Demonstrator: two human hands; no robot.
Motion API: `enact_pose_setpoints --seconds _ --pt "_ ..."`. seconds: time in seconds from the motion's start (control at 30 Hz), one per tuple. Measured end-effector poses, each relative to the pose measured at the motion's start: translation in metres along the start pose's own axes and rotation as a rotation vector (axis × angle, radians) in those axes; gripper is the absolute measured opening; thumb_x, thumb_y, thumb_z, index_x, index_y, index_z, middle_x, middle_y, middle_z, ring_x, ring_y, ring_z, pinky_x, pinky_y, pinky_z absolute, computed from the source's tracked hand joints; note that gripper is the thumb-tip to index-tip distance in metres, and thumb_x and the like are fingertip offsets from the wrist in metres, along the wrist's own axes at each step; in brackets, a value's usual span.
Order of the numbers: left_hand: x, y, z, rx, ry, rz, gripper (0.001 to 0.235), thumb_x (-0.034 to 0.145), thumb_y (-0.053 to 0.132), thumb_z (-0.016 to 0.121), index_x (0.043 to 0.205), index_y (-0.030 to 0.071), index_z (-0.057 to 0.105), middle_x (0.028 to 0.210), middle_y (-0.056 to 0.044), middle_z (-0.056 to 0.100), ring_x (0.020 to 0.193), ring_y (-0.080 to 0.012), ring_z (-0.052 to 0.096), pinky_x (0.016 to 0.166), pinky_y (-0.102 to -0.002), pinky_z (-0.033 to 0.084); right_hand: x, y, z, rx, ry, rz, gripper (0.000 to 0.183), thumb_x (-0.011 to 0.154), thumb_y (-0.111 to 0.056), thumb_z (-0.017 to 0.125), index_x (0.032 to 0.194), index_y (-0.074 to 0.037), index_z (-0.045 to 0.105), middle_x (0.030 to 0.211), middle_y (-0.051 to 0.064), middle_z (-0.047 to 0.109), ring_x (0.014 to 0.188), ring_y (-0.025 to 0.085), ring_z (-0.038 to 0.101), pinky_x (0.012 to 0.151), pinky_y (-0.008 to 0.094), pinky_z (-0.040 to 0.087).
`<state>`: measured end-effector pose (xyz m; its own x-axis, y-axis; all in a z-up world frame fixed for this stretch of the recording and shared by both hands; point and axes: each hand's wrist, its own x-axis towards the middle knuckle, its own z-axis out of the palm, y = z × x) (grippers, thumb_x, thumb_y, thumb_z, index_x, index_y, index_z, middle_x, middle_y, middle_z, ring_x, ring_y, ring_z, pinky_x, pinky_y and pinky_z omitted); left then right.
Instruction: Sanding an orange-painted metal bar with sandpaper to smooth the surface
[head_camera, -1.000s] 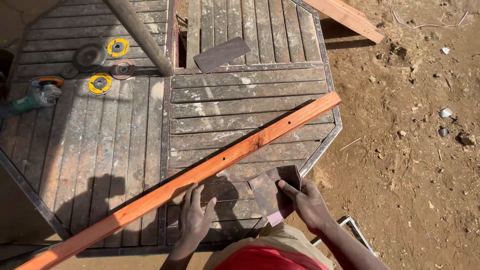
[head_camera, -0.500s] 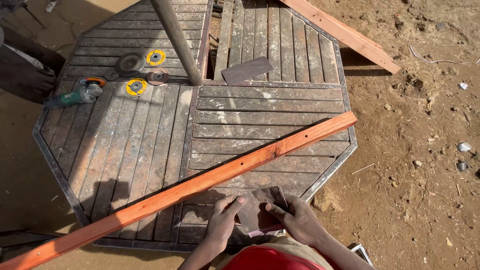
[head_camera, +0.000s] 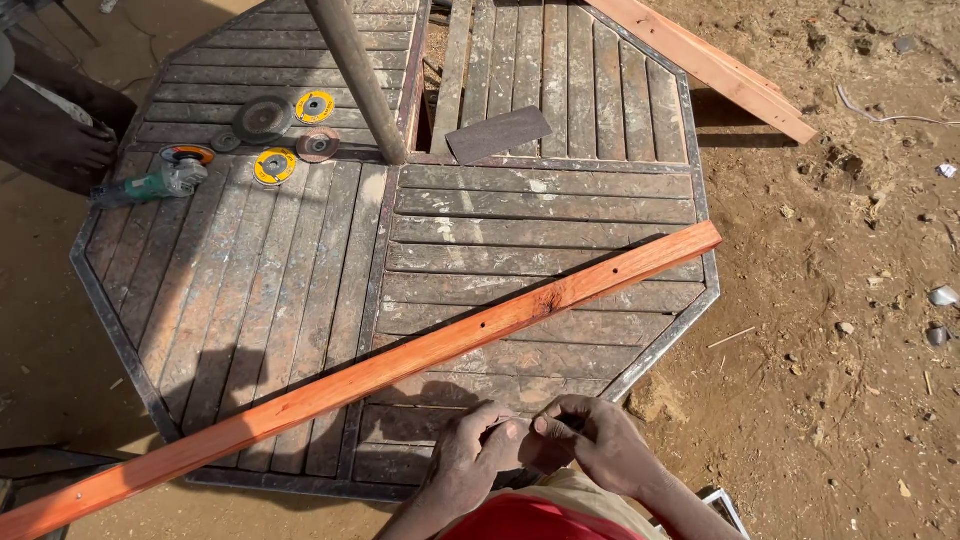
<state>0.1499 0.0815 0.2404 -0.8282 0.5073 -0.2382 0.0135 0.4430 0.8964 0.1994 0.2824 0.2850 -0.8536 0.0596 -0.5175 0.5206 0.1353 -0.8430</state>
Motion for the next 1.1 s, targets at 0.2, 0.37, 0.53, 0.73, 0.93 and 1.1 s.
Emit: enact_pose_setpoints --seconds 0.2,0.37,0.53,0.73,0.93,1.1 --pt "0.007 0.009 0.012 0.024 -0.017 -0.048 0.038 0.094 0.047 0.054 0.098 0.017 0.076 0.085 0.003 0.078 0.080 -0.0142 0.072 0.074 -0.031 0.052 0.003 0.016 -0.015 -0.101 -0.120 -0.437 0.024 0.100 -0.017 0.052 0.082 -0.007 0.064 0.073 0.005 0.083 0.055 0.015 0.079 0.049 0.027 0.066" --pt "0.012 0.024 0.027 0.014 0.017 -0.087 0.033 0.092 0.042 0.054 0.095 0.017 0.076 0.086 0.002 0.081 0.083 -0.0145 0.073 0.078 -0.031 0.054 0.008 0.047 -0.024 -0.295 0.009 -0.348 0.028 0.102 -0.031 0.057 0.082 -0.013 0.057 0.061 -0.002 0.060 0.053 0.015 0.053 0.051 0.035 0.044" --pt "0.038 0.045 0.034 -0.046 -0.112 -0.109 0.032 0.088 0.043 0.058 0.095 0.020 0.079 0.090 0.007 0.080 0.087 -0.0093 0.072 0.081 -0.028 0.052 0.013 0.031 -0.057 -0.049 -0.219 -0.154 0.027 0.099 -0.037 0.063 0.093 -0.011 0.064 0.085 0.003 0.084 0.073 0.013 0.081 0.060 0.026 0.064" --pt "0.060 0.077 0.046 0.143 -0.320 0.350 0.014 0.085 0.015 0.059 0.081 0.011 0.072 0.080 -0.003 0.074 0.076 -0.0223 0.069 0.071 -0.035 0.050 0.038 0.101 -0.077 -0.505 -0.394 -0.057 0.075 0.079 -0.071 0.060 0.140 -0.026 0.057 0.130 0.008 0.057 0.124 0.026 0.053 0.107 0.046 0.044" --pt "0.067 0.090 0.075 0.190 -0.297 0.423 0.013 0.091 0.014 0.060 0.083 0.012 0.071 0.083 -0.002 0.067 0.073 -0.0227 0.065 0.070 -0.037 0.050 0.037 0.082 -0.097 -0.338 -0.352 -0.275 0.010 0.069 -0.015 0.054 0.074 -0.007 0.057 0.066 0.002 0.055 0.065 0.019 0.054 0.057 0.039 0.044" --pt "0.065 0.093 0.082 0.079 -0.168 0.462 0.016 0.092 0.010 0.060 0.088 0.007 0.075 0.089 -0.004 0.069 0.082 -0.0208 0.067 0.077 -0.033 0.052 0.040 0.069 -0.102 -0.386 -0.369 -0.357 0.032 0.077 -0.007 0.050 0.106 -0.008 0.062 0.069 0.003 0.062 0.058 0.020 0.054 0.054 0.037 0.044"
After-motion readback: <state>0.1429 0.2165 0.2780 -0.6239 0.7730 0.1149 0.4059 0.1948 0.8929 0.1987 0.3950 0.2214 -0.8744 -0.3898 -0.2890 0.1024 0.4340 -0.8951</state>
